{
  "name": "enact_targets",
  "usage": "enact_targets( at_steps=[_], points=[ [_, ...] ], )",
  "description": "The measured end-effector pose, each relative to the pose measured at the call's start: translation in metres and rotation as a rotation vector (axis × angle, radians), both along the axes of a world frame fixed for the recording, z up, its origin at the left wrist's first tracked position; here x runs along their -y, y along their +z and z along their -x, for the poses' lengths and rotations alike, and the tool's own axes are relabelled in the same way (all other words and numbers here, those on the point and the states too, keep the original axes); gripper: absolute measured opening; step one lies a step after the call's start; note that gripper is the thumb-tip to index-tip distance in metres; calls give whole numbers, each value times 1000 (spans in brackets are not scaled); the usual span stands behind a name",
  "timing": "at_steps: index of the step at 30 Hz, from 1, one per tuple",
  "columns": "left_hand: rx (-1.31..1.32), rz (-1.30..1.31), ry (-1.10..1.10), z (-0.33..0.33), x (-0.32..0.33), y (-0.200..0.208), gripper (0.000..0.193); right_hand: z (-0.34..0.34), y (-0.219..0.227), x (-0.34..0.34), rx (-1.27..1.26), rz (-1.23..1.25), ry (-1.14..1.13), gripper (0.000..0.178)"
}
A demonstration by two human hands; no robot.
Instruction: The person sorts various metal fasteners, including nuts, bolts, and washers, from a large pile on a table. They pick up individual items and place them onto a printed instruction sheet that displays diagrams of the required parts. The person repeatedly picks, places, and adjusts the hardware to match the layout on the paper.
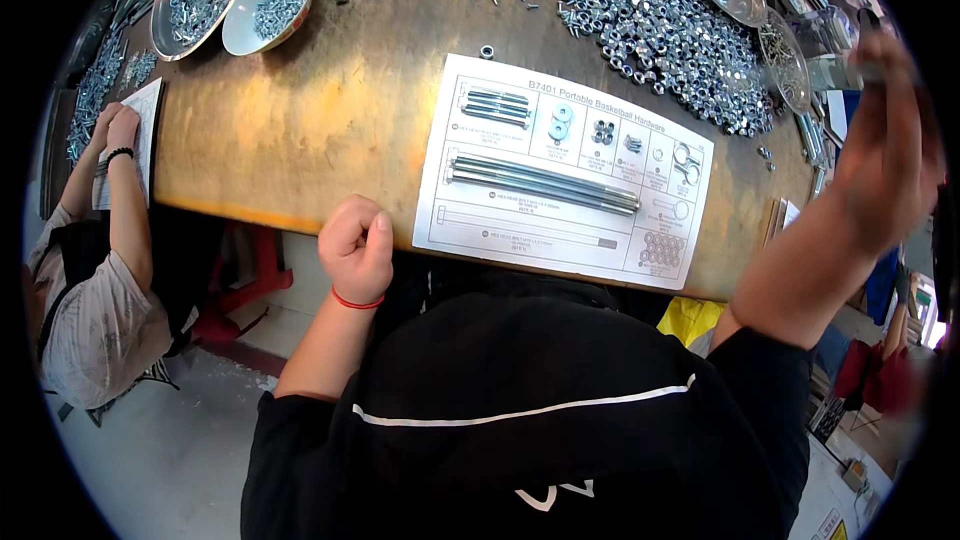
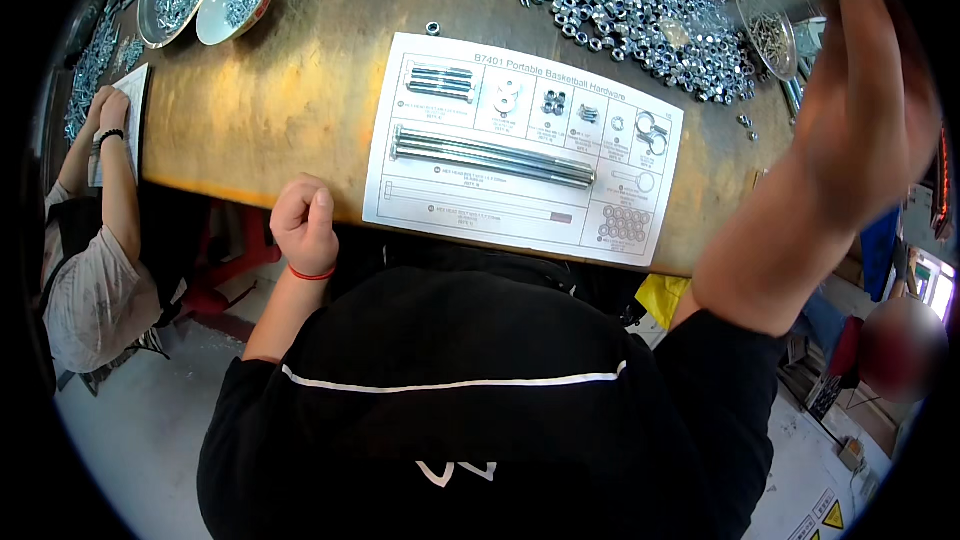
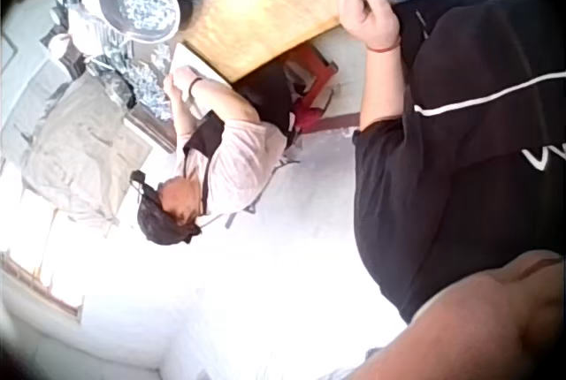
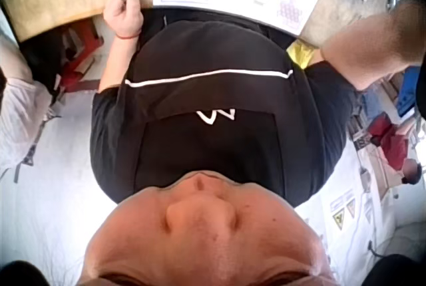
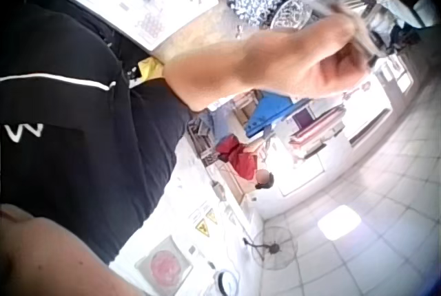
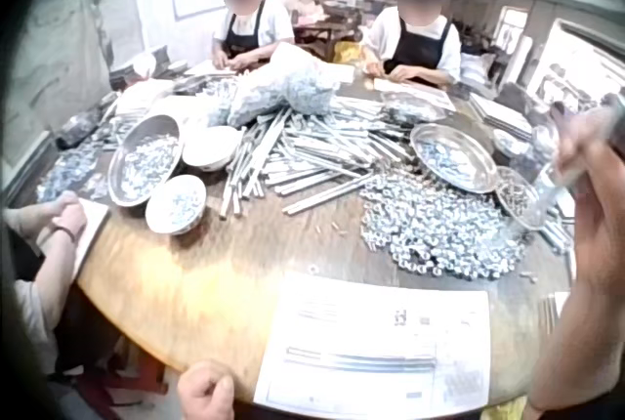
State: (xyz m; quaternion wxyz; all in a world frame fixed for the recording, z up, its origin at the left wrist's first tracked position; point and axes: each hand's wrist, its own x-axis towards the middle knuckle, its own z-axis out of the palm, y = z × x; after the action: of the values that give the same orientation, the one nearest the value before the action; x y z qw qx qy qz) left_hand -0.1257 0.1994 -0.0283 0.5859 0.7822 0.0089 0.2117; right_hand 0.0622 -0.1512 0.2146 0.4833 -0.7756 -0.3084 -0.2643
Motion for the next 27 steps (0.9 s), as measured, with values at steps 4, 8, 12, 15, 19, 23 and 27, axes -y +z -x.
enact_targets(
  at_steps=[4,8,12,15,19,23,27],
  points=[
    [-55,-113,-122,8,1,14,14,87,-73,-56,-417,345,203,20],
    [21,-329,-313,-12,26,20,36,140,-193,-109,-440,531,278,13],
    [-12,-576,-358,-10,28,-2,33,154,-232,-119,-231,450,238,11],
    [-54,-486,-358,-8,25,-1,30,169,-208,-67,-323,409,56,17],
    [-82,-453,-356,-7,19,-7,29,193,-214,11,-557,431,-260,23],
    [-113,-451,-314,-6,25,-7,26,203,-226,20,-546,346,-324,13],
    [-98,-516,-282,-7,26,-8,24,200,-234,18,-428,361,-375,7]
  ],
)
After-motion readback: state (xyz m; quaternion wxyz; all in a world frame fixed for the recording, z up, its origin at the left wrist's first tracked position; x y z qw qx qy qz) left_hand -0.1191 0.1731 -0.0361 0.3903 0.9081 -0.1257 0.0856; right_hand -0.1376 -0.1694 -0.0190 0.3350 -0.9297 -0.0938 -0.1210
